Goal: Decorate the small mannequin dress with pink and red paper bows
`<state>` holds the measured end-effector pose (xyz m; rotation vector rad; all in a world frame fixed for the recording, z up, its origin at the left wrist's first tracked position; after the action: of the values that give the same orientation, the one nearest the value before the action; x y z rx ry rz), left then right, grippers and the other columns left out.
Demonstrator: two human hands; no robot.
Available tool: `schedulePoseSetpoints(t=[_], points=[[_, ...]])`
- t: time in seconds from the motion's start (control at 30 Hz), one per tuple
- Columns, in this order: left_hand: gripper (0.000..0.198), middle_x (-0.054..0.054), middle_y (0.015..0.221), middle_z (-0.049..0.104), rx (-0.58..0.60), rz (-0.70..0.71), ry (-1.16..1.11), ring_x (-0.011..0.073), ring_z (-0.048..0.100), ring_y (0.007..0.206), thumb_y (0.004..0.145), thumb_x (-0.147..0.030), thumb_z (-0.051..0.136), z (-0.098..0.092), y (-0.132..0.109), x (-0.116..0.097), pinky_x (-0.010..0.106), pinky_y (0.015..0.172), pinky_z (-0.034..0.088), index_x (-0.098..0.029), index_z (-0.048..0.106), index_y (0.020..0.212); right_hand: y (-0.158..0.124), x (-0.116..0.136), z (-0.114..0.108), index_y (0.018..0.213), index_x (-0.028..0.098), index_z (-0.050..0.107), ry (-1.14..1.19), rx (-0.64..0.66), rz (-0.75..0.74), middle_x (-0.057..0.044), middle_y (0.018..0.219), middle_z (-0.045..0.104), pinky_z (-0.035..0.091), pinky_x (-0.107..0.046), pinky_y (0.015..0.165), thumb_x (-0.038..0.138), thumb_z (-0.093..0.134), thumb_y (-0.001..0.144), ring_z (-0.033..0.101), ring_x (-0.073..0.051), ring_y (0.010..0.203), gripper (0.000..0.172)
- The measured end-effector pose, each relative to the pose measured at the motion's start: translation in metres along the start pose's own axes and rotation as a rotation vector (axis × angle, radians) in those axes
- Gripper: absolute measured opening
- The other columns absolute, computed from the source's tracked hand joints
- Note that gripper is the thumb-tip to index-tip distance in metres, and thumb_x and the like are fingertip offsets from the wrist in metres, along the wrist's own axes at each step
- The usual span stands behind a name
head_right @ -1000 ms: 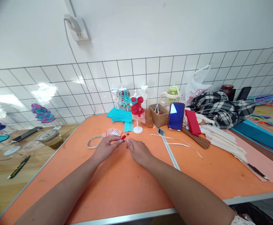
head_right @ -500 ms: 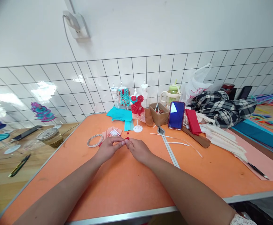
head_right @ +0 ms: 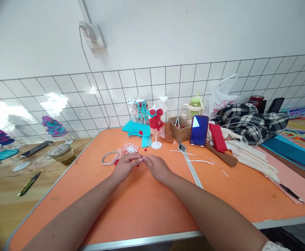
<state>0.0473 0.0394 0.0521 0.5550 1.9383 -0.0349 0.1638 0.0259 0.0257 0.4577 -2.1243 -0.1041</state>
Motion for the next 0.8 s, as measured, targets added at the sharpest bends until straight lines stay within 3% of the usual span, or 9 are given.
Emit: schedulePoseSetpoints(t=[0.1,0.2,0.33,0.5,0.57,0.67,0.8], points=[[0.025,0.003,0.072,0.065,0.001,-0.032,-0.027,0.0145,0.055,0.068,0.076,-0.038,0.059,0.001,0.001,0.008,0.025,0.065,0.045,-0.017,0.071,0.070,0.001,-0.004,0.001,0.072,0.019,0.051,-0.014,0.037,0.008,0.002,0.066,0.053,0.033,-0.022,0.058,0.048,0.024,0.093,0.048,-0.012,0.062,0.045],[0.029,0.004,0.074,0.066,-0.038,-0.112,-0.089,0.0135,0.054,0.064,0.077,-0.041,0.058,0.000,0.002,0.024,0.026,0.067,0.045,-0.016,0.072,0.082,0.003,-0.011,-0.007,0.076,0.019,0.054,-0.103,0.016,0.037,0.001,0.069,0.057,0.033,-0.023,0.060,0.048,0.021,0.094,0.052,-0.013,0.065,0.047],[0.036,0.005,0.075,0.067,-0.131,-0.177,-0.161,0.0129,0.054,0.063,0.079,-0.045,0.056,-0.004,0.004,0.041,0.027,0.068,0.045,-0.014,0.070,0.092,0.004,-0.023,-0.027,0.095,0.021,0.059,-0.362,-0.046,0.135,-0.002,0.080,0.063,0.031,-0.024,0.060,0.050,0.034,0.090,0.056,-0.016,0.072,0.038],[0.043,0.006,0.076,0.066,-0.159,-0.187,-0.245,0.0154,0.055,0.068,0.081,-0.049,0.052,-0.001,0.002,0.049,0.030,0.073,0.046,-0.013,0.069,0.095,0.003,-0.038,-0.035,0.099,0.022,0.064,-0.623,-0.009,0.176,-0.008,0.093,0.062,0.035,-0.028,0.071,0.036,0.047,0.085,0.053,-0.022,0.091,0.026],[0.043,0.006,0.076,0.066,-0.163,-0.201,-0.297,0.0176,0.057,0.075,0.080,-0.050,0.053,0.001,0.001,0.053,0.031,0.076,0.045,-0.014,0.070,0.095,0.004,-0.037,-0.032,0.108,0.021,0.062,-0.655,-0.025,0.156,-0.011,0.102,0.060,0.036,-0.032,0.081,0.033,0.050,0.083,0.050,-0.025,0.101,0.030],[0.045,0.006,0.076,0.065,-0.182,-0.213,-0.433,0.0187,0.057,0.077,0.078,-0.050,0.056,0.001,0.000,0.057,0.032,0.078,0.044,-0.012,0.068,0.100,0.017,-0.023,-0.017,0.126,0.018,0.050,-0.641,-0.037,0.004,-0.012,0.125,0.051,0.031,-0.035,0.097,0.024,0.046,0.084,0.041,-0.025,0.116,0.042],[0.042,0.007,0.071,0.064,-0.203,-0.202,-0.686,0.0176,0.055,0.072,0.077,-0.047,0.059,-0.002,0.000,0.060,0.031,0.074,0.043,-0.011,0.069,0.095,0.051,-0.009,0.015,0.131,0.023,0.043,-0.633,0.129,-0.129,-0.007,0.138,0.041,0.038,-0.030,0.091,0.006,0.038,0.082,0.043,-0.020,0.118,0.052]])
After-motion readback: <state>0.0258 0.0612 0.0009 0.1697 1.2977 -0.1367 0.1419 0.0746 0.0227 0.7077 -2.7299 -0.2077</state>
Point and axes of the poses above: each hand's wrist, its own y-axis towards the middle knuckle, its own z-axis out of the palm, x = y × z, the point moved 7 cm from there along y, towards the middle knuckle
